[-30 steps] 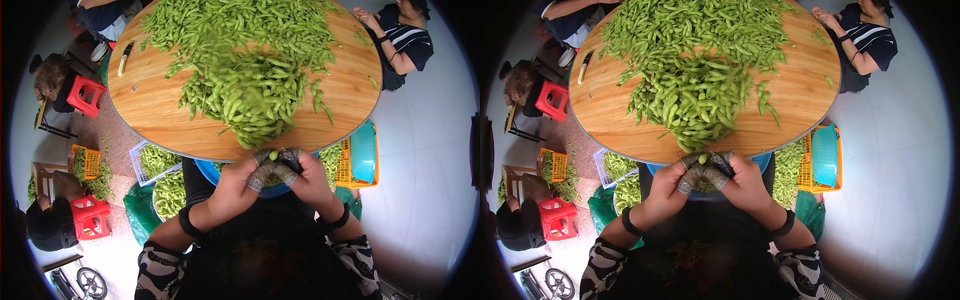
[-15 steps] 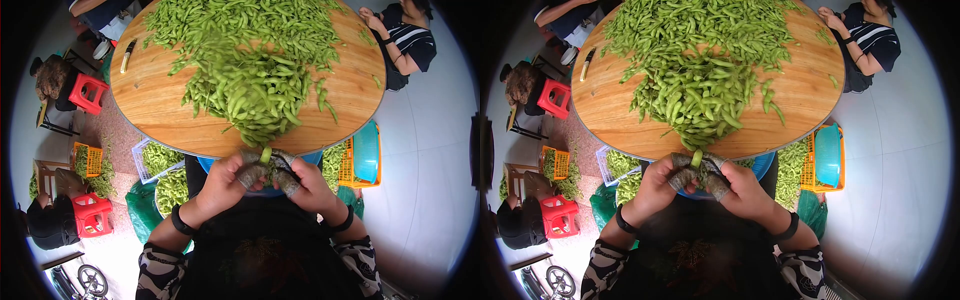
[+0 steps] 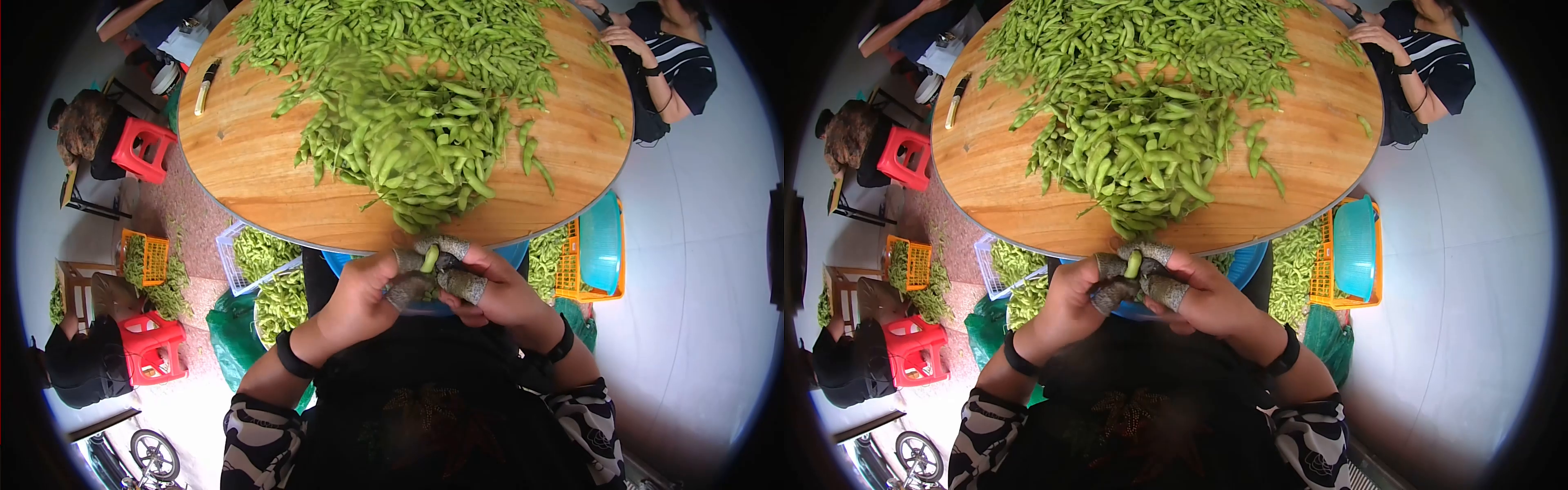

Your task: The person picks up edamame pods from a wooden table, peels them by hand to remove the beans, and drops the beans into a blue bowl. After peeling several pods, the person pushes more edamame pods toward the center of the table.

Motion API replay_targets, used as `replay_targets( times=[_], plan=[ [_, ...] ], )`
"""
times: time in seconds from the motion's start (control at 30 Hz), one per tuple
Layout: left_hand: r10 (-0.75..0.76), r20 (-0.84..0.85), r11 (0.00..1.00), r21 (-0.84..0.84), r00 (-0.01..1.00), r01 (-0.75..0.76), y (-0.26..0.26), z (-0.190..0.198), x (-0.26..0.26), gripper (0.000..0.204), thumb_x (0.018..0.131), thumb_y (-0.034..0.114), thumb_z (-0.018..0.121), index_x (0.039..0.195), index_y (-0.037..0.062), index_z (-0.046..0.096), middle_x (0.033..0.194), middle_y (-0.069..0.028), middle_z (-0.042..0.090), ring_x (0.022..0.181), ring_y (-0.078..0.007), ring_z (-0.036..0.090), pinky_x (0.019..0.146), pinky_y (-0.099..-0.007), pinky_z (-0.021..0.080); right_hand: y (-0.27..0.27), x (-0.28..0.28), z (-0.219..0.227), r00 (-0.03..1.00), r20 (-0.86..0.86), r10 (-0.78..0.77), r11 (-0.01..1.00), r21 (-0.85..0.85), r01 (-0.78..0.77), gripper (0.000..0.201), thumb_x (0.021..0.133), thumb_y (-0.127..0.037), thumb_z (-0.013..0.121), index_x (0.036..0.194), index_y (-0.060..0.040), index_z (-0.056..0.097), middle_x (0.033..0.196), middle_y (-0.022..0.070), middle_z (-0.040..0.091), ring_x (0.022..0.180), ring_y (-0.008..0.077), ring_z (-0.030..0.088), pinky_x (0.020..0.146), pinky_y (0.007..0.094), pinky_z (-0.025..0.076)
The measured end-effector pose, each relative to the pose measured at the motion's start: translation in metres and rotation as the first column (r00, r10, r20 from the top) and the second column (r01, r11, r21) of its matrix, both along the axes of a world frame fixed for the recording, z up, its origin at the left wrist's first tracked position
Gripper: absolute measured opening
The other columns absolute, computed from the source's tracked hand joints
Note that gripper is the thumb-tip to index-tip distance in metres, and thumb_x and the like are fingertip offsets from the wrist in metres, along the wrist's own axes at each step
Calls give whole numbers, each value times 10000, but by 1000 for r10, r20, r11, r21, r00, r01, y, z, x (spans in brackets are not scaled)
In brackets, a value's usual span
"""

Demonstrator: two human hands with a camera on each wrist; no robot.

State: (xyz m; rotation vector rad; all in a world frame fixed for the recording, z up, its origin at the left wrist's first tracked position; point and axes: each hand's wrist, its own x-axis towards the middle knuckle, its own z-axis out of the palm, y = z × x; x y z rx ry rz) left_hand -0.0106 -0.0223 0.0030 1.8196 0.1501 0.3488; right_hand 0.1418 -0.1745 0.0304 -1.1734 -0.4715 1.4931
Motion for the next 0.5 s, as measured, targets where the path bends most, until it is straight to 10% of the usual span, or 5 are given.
replay_targets(
  times=[0.13, 0.2, 0.3, 0.37, 0.5],
  plan=[
    [-305, -35, 466, -877, 952, 117, 17, -1, -5, 241, 884, 81, 682, 1108, 20, 618, 852, -37, 661, 721, -136, 634, 629, -304, 528, -2, 5, -4, 937, -323, 131, 985, 147, -87, 365, 973, -78, 464, 1333, -133, 468, 790, -12, 542, 521, 20, 357, 451, 181, 288],
    [-259, -66, 528, -845, 964, 84, 12, 0, -2, 219, 893, 110, 678, 1078, 3, 629, 822, -74, 661, 715, -133, 629, 592, -293, 516, -1, 5, -4, 921, -357, 156, 980, 171, -100, 354, 976, -80, 461, 1324, -140, 474, 785, -13, 538, 525, 17, 358, 450, 183, 287],
    [38, 0, 997, -67, 999, -37, 7, -4, 0, 238, 869, 100, 685, 1073, -10, 628, 811, -132, 660, 703, -185, 644, 571, -293, 508, 2, -5, 4, 981, -195, 7, 999, -50, -17, 353, 981, -93, 465, 1331, -133, 459, 777, -14, 532, 519, 24, 358, 449, 187, 299],
    [142, 106, 675, 717, 984, -175, 4, 3, -4, 225, 797, 78, 747, 976, 22, 624, 768, -111, 643, 630, -234, 628, 587, -318, 511, 1, -13, 6, 999, -48, 15, 1000, -16, -16, 343, 981, -92, 455, 1323, -122, 449, 780, -13, 530, 526, 34, 375, 456, 192, 324],
    [126, 260, 467, 836, 957, -289, -1, 8, 2, 237, 746, 60, 770, 931, 26, 626, 744, -141, 626, 615, -282, 625, 596, -321, 503, 2, -15, 6, 999, 51, 3, 999, 48, -5, 321, 979, -89, 450, 1300, -104, 448, 790, -12, 528, 550, 43, 407, 472, 201, 354]
  ],
)
